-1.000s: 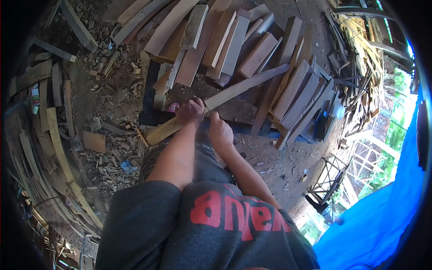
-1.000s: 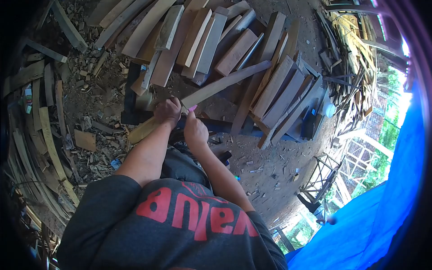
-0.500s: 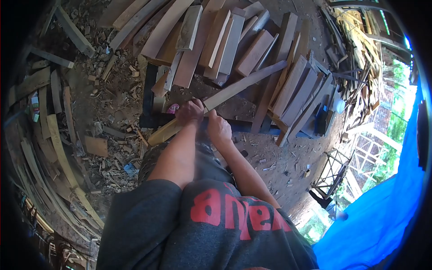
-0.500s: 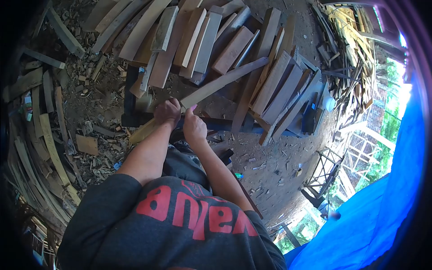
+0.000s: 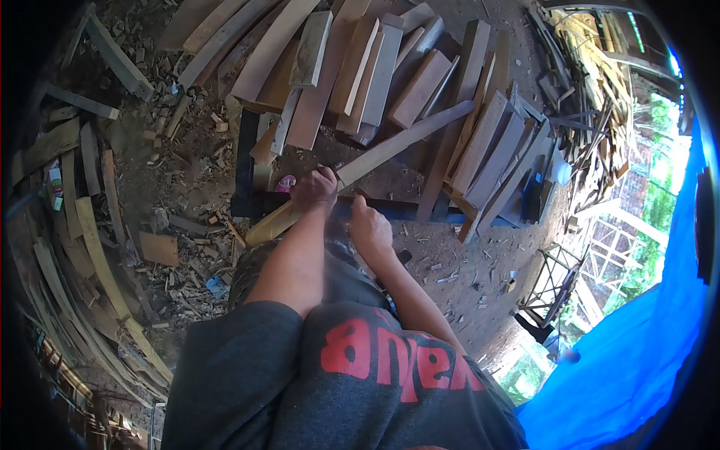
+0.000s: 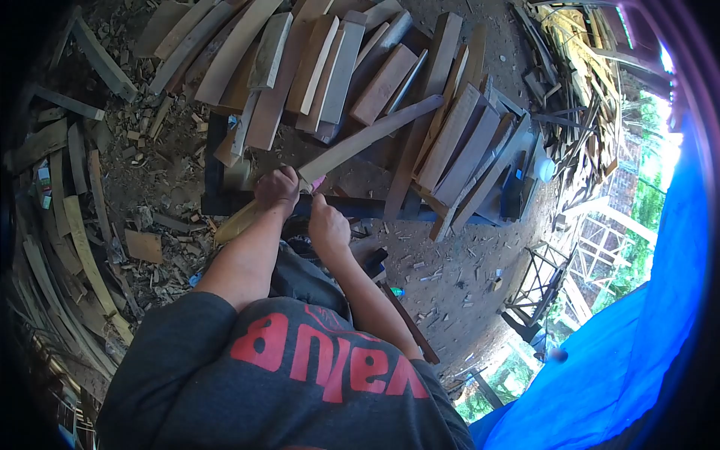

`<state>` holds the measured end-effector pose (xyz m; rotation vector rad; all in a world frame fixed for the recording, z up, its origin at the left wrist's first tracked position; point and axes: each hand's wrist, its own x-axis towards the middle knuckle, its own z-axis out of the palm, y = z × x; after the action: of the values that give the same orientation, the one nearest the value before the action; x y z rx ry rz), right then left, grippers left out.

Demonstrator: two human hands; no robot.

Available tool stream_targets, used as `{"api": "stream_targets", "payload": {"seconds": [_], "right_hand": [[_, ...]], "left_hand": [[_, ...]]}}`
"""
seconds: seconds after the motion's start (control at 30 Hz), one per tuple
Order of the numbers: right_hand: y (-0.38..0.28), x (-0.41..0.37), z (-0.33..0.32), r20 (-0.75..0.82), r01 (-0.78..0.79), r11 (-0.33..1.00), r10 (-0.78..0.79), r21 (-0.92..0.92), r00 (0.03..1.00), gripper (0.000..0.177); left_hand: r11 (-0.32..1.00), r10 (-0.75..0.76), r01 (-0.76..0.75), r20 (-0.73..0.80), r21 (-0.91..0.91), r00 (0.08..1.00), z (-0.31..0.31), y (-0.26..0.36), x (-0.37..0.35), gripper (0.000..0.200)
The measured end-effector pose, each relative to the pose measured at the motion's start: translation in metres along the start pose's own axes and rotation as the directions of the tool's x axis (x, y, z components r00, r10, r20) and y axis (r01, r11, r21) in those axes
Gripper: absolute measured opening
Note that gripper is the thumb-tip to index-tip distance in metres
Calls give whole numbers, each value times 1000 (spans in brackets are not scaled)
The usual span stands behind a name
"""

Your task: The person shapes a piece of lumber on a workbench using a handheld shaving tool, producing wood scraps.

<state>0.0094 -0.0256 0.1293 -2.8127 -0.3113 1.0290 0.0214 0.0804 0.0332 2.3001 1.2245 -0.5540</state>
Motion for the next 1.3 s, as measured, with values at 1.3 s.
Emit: {"api": "stream_targets", "payload": {"seconds": [1.3], "right_hand": [[16, -22, -2, 2, 6, 1000, -6, -14, 1000, 10]], "left_hand": [[1000, 11, -11, -35, 2, 999, 8, -3, -1, 51]]}}
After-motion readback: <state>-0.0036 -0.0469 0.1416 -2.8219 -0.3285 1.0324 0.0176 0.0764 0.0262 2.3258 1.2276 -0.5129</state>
